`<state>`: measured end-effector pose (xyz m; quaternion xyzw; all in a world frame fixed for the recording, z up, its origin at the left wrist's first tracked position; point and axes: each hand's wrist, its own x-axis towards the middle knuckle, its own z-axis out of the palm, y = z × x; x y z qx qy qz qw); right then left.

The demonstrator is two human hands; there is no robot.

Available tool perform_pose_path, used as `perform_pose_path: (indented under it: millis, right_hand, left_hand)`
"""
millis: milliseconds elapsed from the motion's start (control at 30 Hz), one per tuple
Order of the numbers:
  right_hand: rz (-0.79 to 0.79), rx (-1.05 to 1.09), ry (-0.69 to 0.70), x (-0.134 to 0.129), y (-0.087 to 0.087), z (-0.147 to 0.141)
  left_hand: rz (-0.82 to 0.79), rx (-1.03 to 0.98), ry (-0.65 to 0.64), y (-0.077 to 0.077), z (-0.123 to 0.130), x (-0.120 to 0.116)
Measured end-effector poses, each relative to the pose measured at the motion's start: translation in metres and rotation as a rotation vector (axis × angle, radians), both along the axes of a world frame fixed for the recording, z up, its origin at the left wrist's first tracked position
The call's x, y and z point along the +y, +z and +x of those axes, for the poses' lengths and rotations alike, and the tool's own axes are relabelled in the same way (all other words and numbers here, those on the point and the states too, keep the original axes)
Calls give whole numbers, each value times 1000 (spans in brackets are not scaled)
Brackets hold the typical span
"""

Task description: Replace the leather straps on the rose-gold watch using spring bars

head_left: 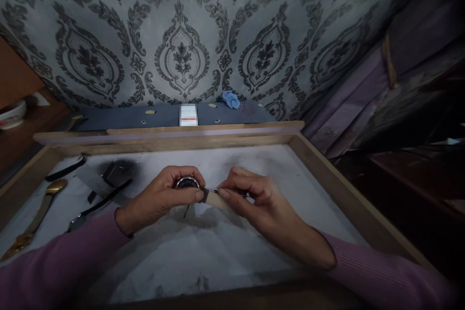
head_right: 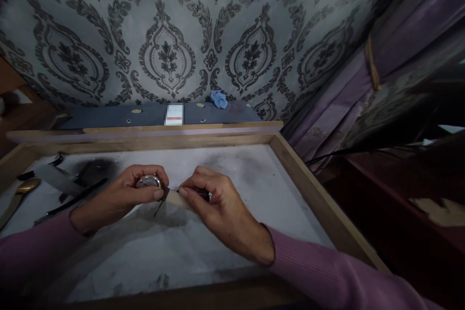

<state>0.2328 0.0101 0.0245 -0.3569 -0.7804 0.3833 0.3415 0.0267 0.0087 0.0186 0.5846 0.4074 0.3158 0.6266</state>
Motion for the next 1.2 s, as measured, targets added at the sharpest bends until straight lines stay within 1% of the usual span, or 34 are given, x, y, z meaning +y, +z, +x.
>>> perform_pose_path:
  millis: [333, 433, 633, 867, 1067, 1200]
  right_hand:
    - [3, 3, -2, 0, 0, 0]
    - [-11, 17, 5, 0, -1, -1]
    - [-28, 22, -6, -1, -2, -2]
    - [21, 20, -8, -1, 0, -1]
    - [33, 12, -6, -4, 1, 0]
    - [72, 2, -17, -6, -1, 1]
  left_hand:
    - [6, 32, 4, -2, -1, 1]
    - [-15, 49, -8, -1, 1, 1]
    - [-11, 6, -1, -2, 3, 2]
    - [9, 22, 22, 0, 3, 1]
    - [-4, 1, 38, 1, 3, 0]
    - [-4, -32, 42, 0, 3, -1]
